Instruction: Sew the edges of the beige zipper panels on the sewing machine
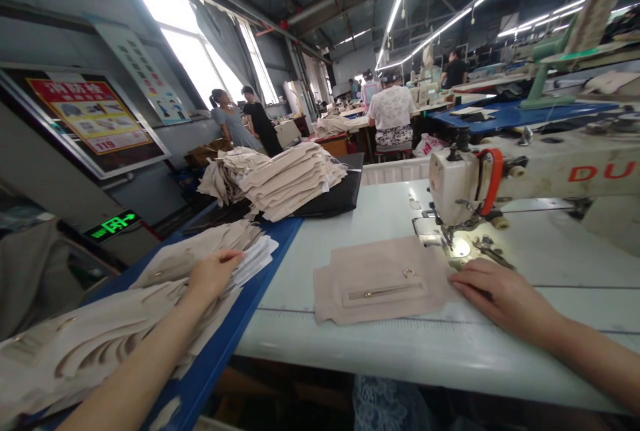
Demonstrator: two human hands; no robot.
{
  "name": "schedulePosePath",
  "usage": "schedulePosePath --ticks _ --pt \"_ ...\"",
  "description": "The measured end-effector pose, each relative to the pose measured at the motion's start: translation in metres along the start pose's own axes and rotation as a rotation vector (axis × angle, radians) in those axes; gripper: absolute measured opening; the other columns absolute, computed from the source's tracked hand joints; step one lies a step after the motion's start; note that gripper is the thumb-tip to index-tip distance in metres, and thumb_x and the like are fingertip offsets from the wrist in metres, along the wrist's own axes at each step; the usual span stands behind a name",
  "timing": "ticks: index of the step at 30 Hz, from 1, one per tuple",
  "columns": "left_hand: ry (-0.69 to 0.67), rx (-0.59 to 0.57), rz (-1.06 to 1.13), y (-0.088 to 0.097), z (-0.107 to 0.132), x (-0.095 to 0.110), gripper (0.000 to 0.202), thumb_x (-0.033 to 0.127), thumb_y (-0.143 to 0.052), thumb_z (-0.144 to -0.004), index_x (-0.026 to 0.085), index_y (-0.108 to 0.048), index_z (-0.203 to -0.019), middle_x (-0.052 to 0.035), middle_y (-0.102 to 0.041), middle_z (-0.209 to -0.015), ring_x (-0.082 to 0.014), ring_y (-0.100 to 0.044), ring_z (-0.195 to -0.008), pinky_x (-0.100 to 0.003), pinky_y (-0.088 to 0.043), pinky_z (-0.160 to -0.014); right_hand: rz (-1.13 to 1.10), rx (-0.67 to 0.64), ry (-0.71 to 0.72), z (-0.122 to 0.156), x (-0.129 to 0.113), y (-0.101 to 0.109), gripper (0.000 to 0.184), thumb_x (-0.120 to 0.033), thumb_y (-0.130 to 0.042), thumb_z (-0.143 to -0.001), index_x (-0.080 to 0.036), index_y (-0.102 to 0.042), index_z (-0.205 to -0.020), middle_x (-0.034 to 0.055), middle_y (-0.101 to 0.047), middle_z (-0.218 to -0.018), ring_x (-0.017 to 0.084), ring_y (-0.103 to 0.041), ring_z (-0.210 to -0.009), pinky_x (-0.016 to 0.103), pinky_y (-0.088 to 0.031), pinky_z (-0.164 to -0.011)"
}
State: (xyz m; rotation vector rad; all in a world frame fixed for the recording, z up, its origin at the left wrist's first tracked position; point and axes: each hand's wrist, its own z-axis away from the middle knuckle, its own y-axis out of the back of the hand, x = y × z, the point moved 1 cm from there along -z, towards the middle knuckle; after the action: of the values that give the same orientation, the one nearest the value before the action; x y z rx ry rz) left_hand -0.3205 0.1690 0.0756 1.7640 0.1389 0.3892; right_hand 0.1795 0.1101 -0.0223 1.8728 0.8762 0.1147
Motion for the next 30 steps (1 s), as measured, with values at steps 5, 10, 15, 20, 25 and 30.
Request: schedulePosePath --ticks 5,10,15,20,25,30 --pt "-0.016 0.118 0.036 0.008 0.011 0.017 0.036 0.038 -0.046 -0.086 0.015 -0.072 -0.095 -0.0129 -0.074 -0.089 -0.0325 -0.067 -0.086 -0.041 -0.052 -0.076 -0.008 0.003 -0.001 0.0 -0.001 0.001 0.029 -0.029 -0.044 -0.097 -0.021 -0.072 -0.094 0.0087 -0.069 -0.086 0.02 -0.066 -0.079 0.031 -0.054 -0.071" --pt "-0.625 0.294 0.167 -0.004 0.055 0.08 0.028 0.035 -0.045 -0.091 0.023 -0.069 -0.086 -0.0053 -0.073 -0.094 -0.023 -0.065 -0.094 -0.038 -0.05 -0.093 -0.088 0.063 -0.03 -0.004 -0.006 0.006 0.028 -0.028 -0.045 -0.096 -0.02 -0.072 -0.094 0.0095 -0.07 -0.087 0.021 -0.065 -0.082 0.033 -0.053 -0.074" --pt "-1.288 0.393 0.323 -0.03 0.124 0.17 0.018 0.017 -0.048 -0.096 0.019 -0.066 -0.093 -0.0036 -0.071 -0.089 -0.0152 -0.064 -0.086 -0.029 -0.051 -0.085 -0.575 0.007 -0.401 -0.018 -0.036 0.018 0.029 -0.039 -0.049 -0.093 -0.021 -0.069 -0.104 0.0066 -0.072 -0.092 0.02 -0.067 -0.085 0.031 -0.054 -0.075" --pt "-1.465 0.388 0.428 -0.05 0.152 0.218 0.017 0.012 -0.048 -0.095 0.015 -0.065 -0.098 -0.006 -0.07 -0.092 -0.0167 -0.063 -0.089 -0.031 -0.05 -0.088 -1.163 -0.231 -0.743 -0.028 -0.053 0.021 0.042 -0.051 -0.072 -0.075 -0.016 -0.065 -0.098 -0.0002 -0.067 -0.071 0.015 -0.067 -0.065 0.027 -0.054 -0.061" --pt "-1.521 0.378 0.438 -0.06 0.152 0.226 0.023 0.015 -0.042 -0.098 0.015 -0.065 -0.096 -0.0057 -0.07 -0.09 -0.0167 -0.063 -0.089 -0.03 -0.048 -0.087 -1.308 -0.185 -0.87 -0.014 -0.044 0.015 0.044 -0.045 -0.084 -0.062 -0.016 -0.06 -0.085 -0.0046 -0.062 -0.059 0.013 -0.066 -0.06 0.025 -0.053 -0.061" --pt "-1.546 0.418 0.32 -0.064 0.165 0.233 0.036 0.016 -0.032 -0.1 0.015 -0.067 -0.1 -0.0061 -0.072 -0.097 -0.018 -0.062 -0.097 -0.033 -0.044 -0.096 -1.366 -0.179 -0.941 -0.006 -0.043 0.002 0.039 -0.041 -0.084 -0.063 -0.016 -0.06 -0.081 -0.0038 -0.063 -0.06 0.013 -0.067 -0.06 0.025 -0.054 -0.06"
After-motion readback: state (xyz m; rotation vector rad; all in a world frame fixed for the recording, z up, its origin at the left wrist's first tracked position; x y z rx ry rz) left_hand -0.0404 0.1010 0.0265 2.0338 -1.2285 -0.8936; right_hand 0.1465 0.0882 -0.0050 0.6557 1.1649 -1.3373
